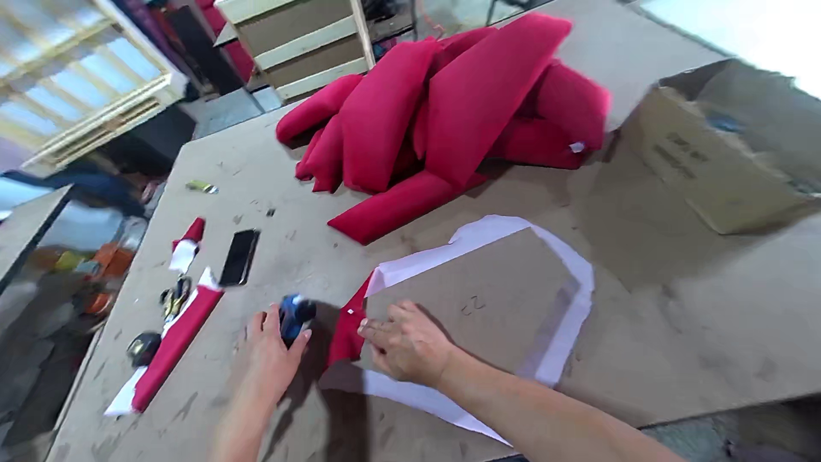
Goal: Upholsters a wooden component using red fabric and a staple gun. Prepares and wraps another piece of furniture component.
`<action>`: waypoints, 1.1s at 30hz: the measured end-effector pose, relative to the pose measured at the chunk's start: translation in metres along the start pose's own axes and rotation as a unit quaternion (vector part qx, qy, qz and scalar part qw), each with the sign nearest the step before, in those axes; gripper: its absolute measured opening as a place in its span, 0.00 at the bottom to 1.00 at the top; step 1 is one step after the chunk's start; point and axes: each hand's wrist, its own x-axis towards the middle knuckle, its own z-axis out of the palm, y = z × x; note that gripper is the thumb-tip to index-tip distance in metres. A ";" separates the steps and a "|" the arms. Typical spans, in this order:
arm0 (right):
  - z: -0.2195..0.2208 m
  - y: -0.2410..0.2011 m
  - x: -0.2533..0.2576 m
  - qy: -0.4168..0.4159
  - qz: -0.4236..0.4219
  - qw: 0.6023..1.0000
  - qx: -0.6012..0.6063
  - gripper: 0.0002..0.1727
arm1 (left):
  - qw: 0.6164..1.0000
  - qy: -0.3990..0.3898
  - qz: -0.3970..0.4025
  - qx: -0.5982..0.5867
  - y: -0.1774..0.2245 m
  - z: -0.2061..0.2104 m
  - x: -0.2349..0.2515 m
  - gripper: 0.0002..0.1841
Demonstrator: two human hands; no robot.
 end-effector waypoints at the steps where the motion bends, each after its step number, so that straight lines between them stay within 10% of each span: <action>1: -0.005 0.000 -0.001 -0.015 0.003 1.000 0.014 0.22 | 0.997 0.035 0.070 0.001 0.018 0.007 0.007 0.41; 7: -0.032 -0.011 -0.095 0.034 0.118 0.992 -0.003 0.21 | 0.940 -0.129 0.312 -0.047 0.121 0.070 0.030 0.38; 13: -0.084 0.037 -0.174 0.017 0.403 0.915 0.011 0.42 | 0.979 -0.076 0.186 0.024 0.123 0.069 -0.077 0.45; 17: -0.122 0.099 -0.120 -0.093 0.382 0.918 0.046 0.32 | 0.970 -0.192 0.148 0.022 0.191 0.063 -0.141 0.51; 22: -0.120 0.154 -0.074 -0.072 0.279 0.956 -0.058 0.32 | 0.853 -0.354 0.342 -0.171 0.267 0.089 -0.181 0.45; 25: -0.105 0.134 -0.084 -0.063 0.178 0.979 -0.081 0.42 | 0.821 -0.304 0.380 -0.300 0.242 0.077 -0.164 0.27; 30: -0.104 0.080 -0.103 -0.156 0.150 0.974 -0.064 0.51 | 0.956 -0.017 0.152 -0.251 0.111 0.059 -0.069 0.20; 33: -0.096 0.051 -0.074 -0.226 0.149 0.961 -0.055 0.61 | 0.975 -0.092 0.023 -0.199 0.091 0.062 -0.017 0.24</action>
